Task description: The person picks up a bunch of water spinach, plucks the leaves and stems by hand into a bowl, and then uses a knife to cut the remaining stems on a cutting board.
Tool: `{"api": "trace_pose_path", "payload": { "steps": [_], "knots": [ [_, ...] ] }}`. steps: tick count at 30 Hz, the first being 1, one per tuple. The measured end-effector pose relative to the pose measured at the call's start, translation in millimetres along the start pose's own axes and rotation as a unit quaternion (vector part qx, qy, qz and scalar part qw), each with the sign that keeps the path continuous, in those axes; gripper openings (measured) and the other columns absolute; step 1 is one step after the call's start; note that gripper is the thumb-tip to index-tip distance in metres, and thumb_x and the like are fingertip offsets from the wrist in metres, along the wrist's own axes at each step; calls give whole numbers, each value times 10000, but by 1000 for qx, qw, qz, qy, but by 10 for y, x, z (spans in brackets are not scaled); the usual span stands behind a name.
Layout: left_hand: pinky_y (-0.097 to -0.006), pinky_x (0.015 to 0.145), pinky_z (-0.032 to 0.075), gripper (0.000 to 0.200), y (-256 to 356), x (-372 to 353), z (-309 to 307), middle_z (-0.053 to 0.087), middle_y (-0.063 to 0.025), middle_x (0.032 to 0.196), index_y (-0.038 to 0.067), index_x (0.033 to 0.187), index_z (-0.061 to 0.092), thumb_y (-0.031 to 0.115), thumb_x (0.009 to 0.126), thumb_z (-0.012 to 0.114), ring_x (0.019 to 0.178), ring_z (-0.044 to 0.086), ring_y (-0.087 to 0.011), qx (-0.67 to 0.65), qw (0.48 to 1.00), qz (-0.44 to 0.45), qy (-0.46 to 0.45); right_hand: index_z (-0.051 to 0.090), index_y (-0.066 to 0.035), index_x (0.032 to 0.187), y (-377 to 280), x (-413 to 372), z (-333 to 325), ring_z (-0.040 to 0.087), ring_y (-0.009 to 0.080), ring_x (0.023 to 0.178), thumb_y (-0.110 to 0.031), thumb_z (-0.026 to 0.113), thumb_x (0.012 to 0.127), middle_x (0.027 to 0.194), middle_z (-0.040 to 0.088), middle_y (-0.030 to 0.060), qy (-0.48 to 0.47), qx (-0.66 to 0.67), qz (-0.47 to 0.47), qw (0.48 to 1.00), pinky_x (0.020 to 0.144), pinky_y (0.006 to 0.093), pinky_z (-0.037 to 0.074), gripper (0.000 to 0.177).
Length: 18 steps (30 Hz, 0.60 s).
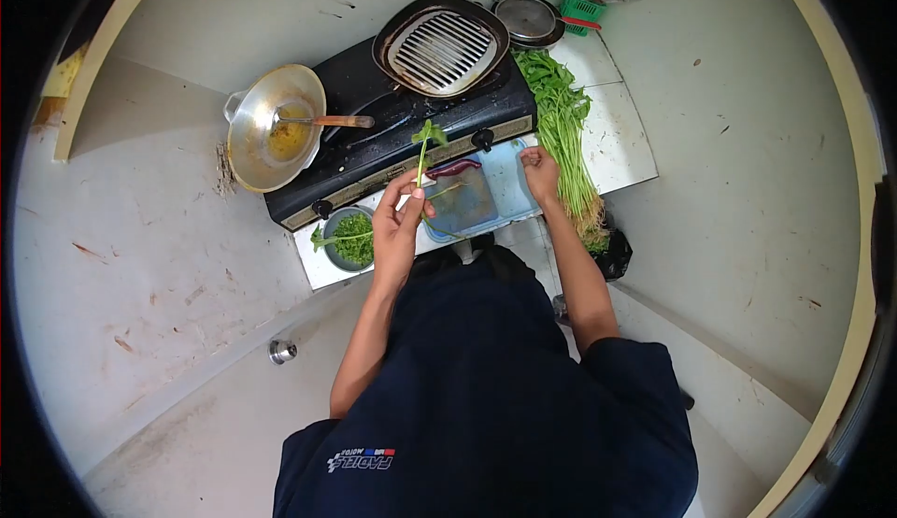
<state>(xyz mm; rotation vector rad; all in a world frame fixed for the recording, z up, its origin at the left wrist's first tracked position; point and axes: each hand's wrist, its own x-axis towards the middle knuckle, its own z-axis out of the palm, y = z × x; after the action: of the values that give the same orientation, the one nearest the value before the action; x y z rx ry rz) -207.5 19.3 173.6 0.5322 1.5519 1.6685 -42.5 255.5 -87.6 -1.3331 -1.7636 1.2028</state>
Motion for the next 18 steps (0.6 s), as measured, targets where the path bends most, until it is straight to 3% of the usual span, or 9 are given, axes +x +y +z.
{"api": "trace_pose_path", "payload": {
  "steps": [2, 3, 7, 11, 14, 17, 18],
  "knots": [
    [-189, 644, 382, 322, -5, -42, 48, 605, -23, 987, 34, 1316, 566, 184, 1033, 601, 777, 565, -54, -26, 999, 15, 30, 720, -36, 903, -17, 50, -3, 667, 152, 698, -24, 664, 863, 805, 728, 69, 12, -62, 16, 998, 689, 293, 525, 70],
    [-196, 655, 396, 305, -40, -50, 25, 608, -25, 997, 34, 1299, 560, 174, 1032, 603, 788, 574, -63, -38, 999, 10, 35, 716, -39, 866, 16, 41, -21, 725, 307, 755, -63, 659, 827, 819, 736, 155, 11, -92, 8, 996, 723, 412, 566, 74],
    [-232, 716, 453, 229, -193, -86, -26, 605, -33, 1031, 29, 1224, 557, 148, 1034, 599, 830, 595, -96, -103, 993, -13, 52, 721, -57, 879, 89, -26, -39, 722, 370, 811, -153, 653, 830, 837, 737, 177, -7, -252, 56, 966, 768, 476, 568, 128],
    [-298, 834, 490, 167, -215, -84, 47, 588, -37, 980, 23, 1167, 562, 123, 1035, 583, 865, 585, -139, -153, 986, -35, 61, 701, -56, 917, 32, -162, -162, 719, 377, 810, -146, 677, 826, 835, 731, 192, -55, -283, 49, 956, 749, 480, 568, 129],
    [-294, 835, 490, 158, -251, -61, 95, 585, -40, 983, 19, 1157, 567, 123, 1039, 579, 869, 586, -137, -171, 984, -39, 43, 693, -50, 904, 78, -260, -217, 708, 376, 770, -129, 700, 822, 814, 725, 179, -48, -278, -5, 959, 723, 480, 558, 114],
    [-295, 829, 514, 161, -320, -33, 102, 596, -48, 1061, 13, 1159, 589, 122, 1041, 580, 875, 607, -131, -202, 978, -41, 25, 702, -30, 944, -13, -356, -220, 691, 292, 699, -142, 727, 850, 801, 717, 153, -45, -219, -28, 974, 667, 417, 546, 149],
    [-301, 837, 517, 157, -304, -26, 120, 596, -46, 1042, 18, 1156, 586, 123, 1039, 580, 887, 606, -133, -206, 977, -47, 27, 705, -29, 973, -173, -410, -237, 698, 278, 738, -144, 724, 862, 859, 722, 159, -86, -157, -22, 984, 690, 398, 546, 161]
  ]
}}
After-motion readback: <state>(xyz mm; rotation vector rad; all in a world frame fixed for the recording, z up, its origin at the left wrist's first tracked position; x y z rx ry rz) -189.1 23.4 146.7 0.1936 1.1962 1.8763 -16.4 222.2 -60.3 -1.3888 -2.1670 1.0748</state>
